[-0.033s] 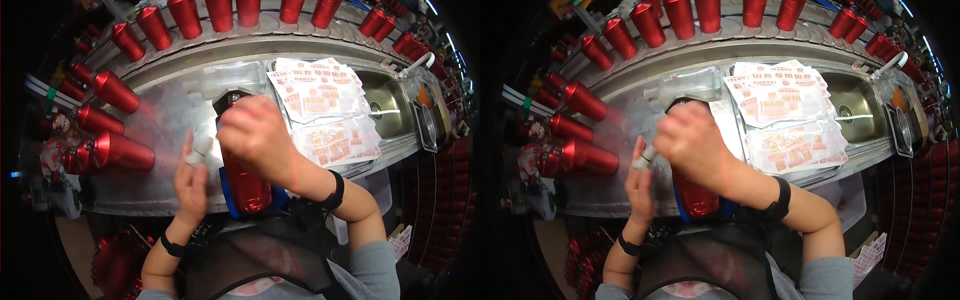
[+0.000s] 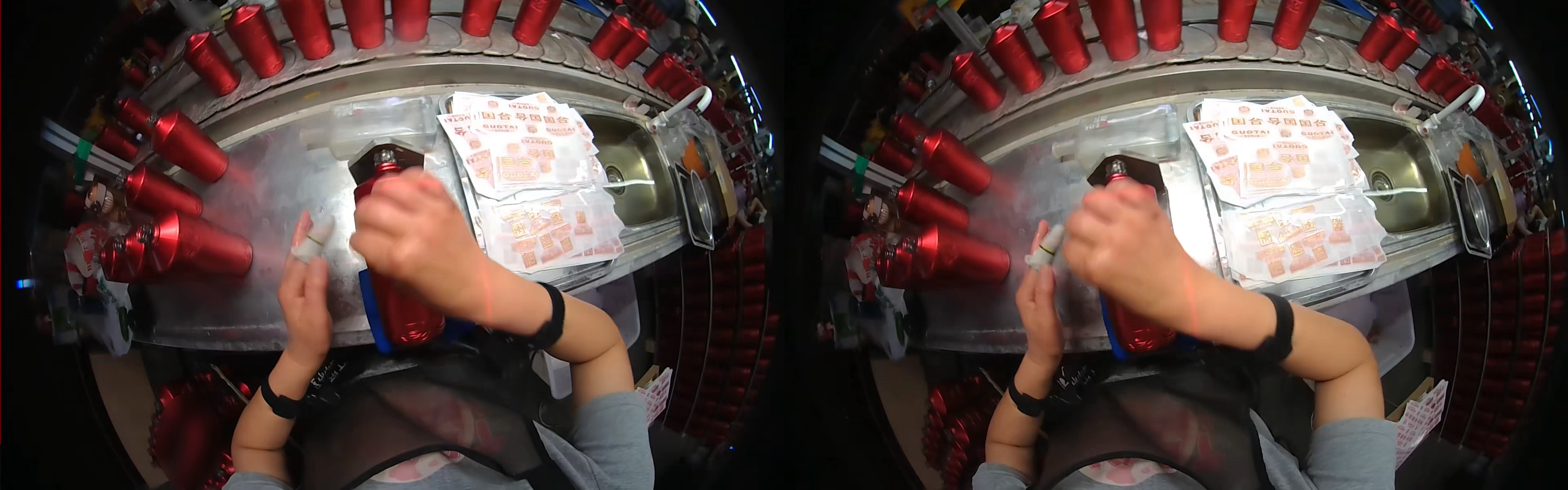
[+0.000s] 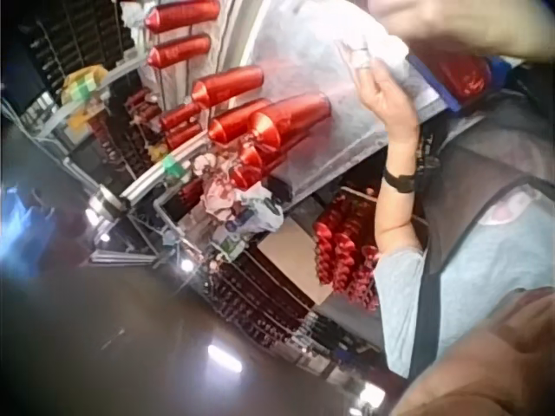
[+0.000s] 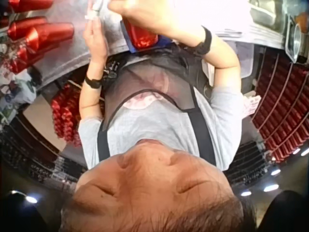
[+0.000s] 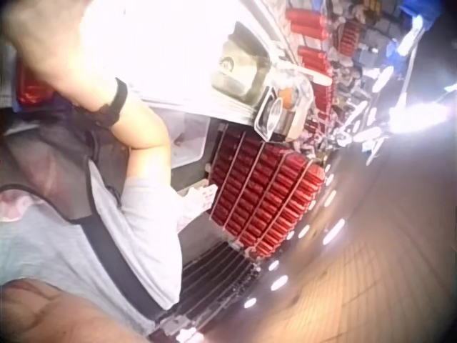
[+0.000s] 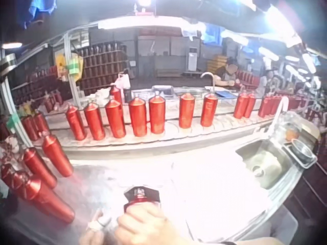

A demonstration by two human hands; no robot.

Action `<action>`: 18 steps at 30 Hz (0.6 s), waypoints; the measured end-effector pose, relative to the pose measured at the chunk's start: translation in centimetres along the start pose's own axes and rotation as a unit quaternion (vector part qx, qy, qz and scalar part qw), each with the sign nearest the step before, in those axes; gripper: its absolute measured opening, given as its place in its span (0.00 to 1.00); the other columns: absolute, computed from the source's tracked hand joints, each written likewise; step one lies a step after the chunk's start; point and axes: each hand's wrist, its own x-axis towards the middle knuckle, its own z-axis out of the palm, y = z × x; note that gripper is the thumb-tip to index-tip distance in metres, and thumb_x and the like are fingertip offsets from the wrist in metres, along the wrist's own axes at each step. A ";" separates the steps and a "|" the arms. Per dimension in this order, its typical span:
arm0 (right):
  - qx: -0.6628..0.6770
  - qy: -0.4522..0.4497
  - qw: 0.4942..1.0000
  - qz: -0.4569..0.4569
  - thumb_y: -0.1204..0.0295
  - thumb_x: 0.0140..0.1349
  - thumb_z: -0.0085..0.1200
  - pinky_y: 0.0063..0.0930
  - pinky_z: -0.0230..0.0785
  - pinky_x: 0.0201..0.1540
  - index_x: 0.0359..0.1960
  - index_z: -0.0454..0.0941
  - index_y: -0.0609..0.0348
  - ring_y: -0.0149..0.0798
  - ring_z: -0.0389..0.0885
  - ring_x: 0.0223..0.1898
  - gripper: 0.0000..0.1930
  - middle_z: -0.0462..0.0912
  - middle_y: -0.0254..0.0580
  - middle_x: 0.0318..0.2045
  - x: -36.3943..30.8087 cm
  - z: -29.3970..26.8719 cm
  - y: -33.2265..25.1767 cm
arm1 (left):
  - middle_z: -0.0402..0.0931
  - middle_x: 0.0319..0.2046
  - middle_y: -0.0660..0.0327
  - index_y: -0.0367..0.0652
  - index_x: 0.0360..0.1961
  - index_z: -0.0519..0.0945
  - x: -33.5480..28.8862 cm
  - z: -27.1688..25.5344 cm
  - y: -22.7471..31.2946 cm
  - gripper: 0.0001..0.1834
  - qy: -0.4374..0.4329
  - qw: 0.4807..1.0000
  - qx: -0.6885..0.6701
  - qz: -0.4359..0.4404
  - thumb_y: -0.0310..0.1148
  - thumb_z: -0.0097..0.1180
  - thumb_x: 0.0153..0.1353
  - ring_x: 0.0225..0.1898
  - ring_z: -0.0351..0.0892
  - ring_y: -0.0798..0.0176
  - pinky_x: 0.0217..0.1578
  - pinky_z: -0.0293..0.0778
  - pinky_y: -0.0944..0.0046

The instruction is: Apply labels to red bottles on an assembly line and organize them on a pallet.

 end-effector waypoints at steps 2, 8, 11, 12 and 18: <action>0.153 -0.150 0.975 -0.056 0.68 0.47 0.55 0.35 0.67 0.47 0.24 0.74 0.53 0.40 0.75 0.41 0.05 0.74 0.34 0.31 -0.7 -1.2 -1.1 | 0.60 0.70 0.50 0.31 0.65 0.69 0.6 -0.4 -0.8 0.24 0.054 0.982 -0.158 -0.084 0.32 0.44 0.73 0.72 0.55 0.59 0.69 0.51 0.62; 0.118 -0.002 0.993 0.021 0.73 0.43 0.64 0.34 0.69 0.40 0.34 0.83 0.55 0.38 0.80 0.34 0.13 0.82 0.36 0.32 -4.1 -3.3 0.1 | 0.62 0.68 0.49 0.33 0.70 0.61 1.4 1.5 -0.1 0.28 -0.007 0.962 -0.227 -0.151 0.33 0.47 0.73 0.72 0.55 0.59 0.69 0.52 0.61; 0.260 -0.020 0.960 0.104 0.76 0.42 0.69 0.32 0.71 0.37 0.34 0.84 0.55 0.38 0.80 0.32 0.14 0.82 0.36 0.31 -6.4 -4.6 -1.3 | 0.70 0.62 0.50 0.36 0.73 0.53 1.9 3.3 0.1 0.34 -0.020 0.932 -0.316 -0.176 0.35 0.50 0.72 0.66 0.65 0.60 0.67 0.58 0.61; 0.322 0.017 0.926 0.198 0.75 0.46 0.71 0.29 0.72 0.36 0.34 0.83 0.56 0.36 0.81 0.32 0.12 0.82 0.36 0.30 -6.3 -4.3 -1.6 | 0.72 0.59 0.51 0.37 0.73 0.54 2.1 3.3 0.4 0.33 -0.030 0.927 -0.321 -0.189 0.34 0.51 0.71 0.63 0.69 0.61 0.64 0.62 0.61; 0.435 0.181 0.685 0.556 0.72 0.58 0.65 0.28 0.72 0.37 0.38 0.77 0.62 0.28 0.79 0.33 0.11 0.80 0.40 0.29 -8.7 -1.2 1.5 | 0.75 0.56 0.55 0.37 0.68 0.60 1.9 4.1 0.5 0.30 -0.057 0.941 -0.279 -0.185 0.36 0.53 0.70 0.57 0.75 0.65 0.59 0.67 0.63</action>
